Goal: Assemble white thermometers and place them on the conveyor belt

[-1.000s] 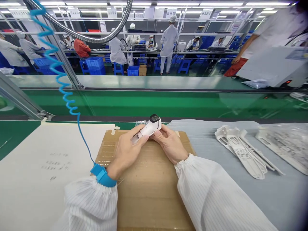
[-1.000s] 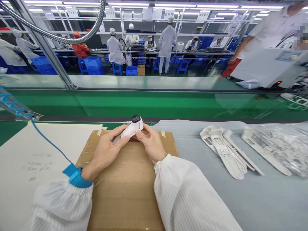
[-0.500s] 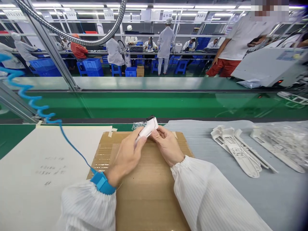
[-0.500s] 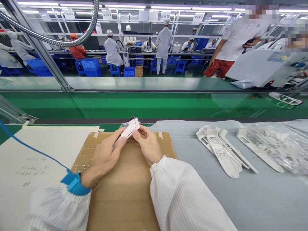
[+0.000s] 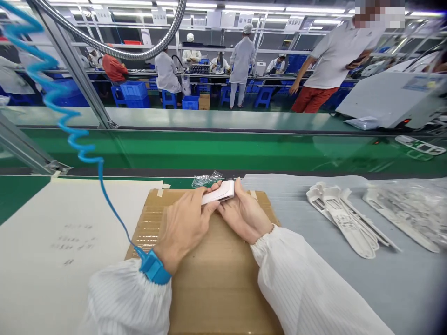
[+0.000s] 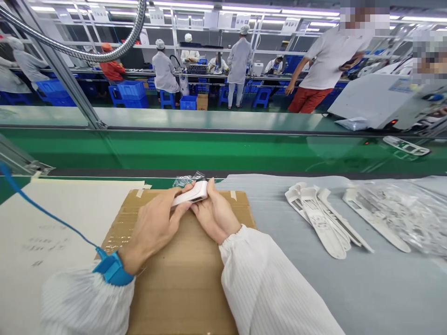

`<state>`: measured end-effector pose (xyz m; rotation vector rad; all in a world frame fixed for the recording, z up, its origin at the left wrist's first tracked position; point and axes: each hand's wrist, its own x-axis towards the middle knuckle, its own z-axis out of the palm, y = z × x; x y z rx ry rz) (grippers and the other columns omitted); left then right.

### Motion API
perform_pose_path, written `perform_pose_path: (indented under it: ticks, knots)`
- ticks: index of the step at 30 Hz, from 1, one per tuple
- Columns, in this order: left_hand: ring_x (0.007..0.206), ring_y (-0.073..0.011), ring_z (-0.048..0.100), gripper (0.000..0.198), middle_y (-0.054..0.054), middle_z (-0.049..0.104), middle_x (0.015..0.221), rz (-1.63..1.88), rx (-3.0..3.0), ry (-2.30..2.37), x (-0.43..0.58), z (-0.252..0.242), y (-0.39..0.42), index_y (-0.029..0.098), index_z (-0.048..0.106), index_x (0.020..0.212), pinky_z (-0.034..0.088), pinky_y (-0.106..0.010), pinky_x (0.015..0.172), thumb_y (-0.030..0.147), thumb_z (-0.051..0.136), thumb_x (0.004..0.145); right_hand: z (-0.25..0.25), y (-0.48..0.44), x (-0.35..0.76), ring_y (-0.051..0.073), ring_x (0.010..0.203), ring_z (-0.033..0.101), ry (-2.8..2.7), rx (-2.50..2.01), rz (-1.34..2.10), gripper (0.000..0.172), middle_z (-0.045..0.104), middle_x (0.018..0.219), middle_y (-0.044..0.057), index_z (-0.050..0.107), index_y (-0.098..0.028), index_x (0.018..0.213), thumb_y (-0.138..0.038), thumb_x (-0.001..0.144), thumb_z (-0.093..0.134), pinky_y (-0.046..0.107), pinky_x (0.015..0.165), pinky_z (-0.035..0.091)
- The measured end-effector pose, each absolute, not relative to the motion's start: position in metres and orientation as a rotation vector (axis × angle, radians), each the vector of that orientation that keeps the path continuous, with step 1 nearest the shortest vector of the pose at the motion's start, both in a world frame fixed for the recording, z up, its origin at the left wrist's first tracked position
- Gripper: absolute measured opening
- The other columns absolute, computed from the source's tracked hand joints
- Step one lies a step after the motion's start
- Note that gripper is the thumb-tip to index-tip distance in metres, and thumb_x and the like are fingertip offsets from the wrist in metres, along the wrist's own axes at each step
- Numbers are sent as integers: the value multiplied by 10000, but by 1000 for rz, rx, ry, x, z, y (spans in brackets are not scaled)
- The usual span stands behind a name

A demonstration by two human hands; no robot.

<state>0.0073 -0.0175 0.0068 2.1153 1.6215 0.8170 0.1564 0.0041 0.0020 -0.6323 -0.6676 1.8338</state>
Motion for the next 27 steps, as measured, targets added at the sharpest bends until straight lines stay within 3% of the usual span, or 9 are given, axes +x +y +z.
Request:
perform_pose_path:
  ticks: [2, 5, 10, 17, 22, 27]
  knots:
    - [1214, -288, 572, 467, -89, 619, 1329, 1033, 2123, 1524, 9, 8, -18, 264, 503, 1346, 437, -402, 989, 503, 532, 946, 2, 1, 149, 216, 1119, 611, -734, -624, 1816, 342, 698, 1044, 51, 669, -227, 997, -548, 926, 571, 357, 1007, 477]
    - [1260, -270, 543, 432, -82, 563, 1408, 1085, 2169, 1460, 15, 11, -21, 258, 497, 1365, 428, -390, 1026, 450, 495, 978, 0, -5, 139, 245, 1187, 589, -733, -606, 1819, 375, 710, 1074, 69, 670, -224, 1039, -567, 912, 582, 421, 1037, 476]
    - [1185, -269, 595, 376, -109, 602, 1334, 1093, 2259, 1486, 25, 9, -20, 218, 557, 1306, 473, -371, 967, 408, 436, 1005, -3, -6, 136, 256, 1201, 587, -734, -587, 1778, 359, 719, 1048, 67, 674, -236, 972, -578, 878, 618, 449, 1057, 475]
    - [1227, -258, 572, 453, -106, 604, 1352, 1087, 2364, 1330, 11, -4, -8, 225, 481, 1381, 447, -380, 1027, 415, 530, 973, -1, 5, 158, 220, 1066, 619, -651, -552, 1807, 285, 665, 925, 20, 654, -246, 908, -517, 928, 572, 434, 1081, 454]
    - [993, -246, 647, 351, -80, 706, 1106, 857, 2422, 1476, -8, -3, -3, 220, 620, 1215, 488, -362, 861, 423, 415, 1015, 6, 8, 168, 158, 936, 624, -460, -518, 1799, 224, 628, 877, -6, 644, -222, 865, -410, 957, 566, 345, 1077, 451]
    - [964, -216, 660, 338, -30, 727, 1024, 803, 2182, 1361, -10, 4, -7, 273, 653, 1205, 475, -330, 858, 400, 404, 1016, -1, 11, 164, 164, 932, 627, -482, -600, 1791, 234, 667, 919, 1, 665, -224, 879, -429, 954, 580, 345, 999, 492]
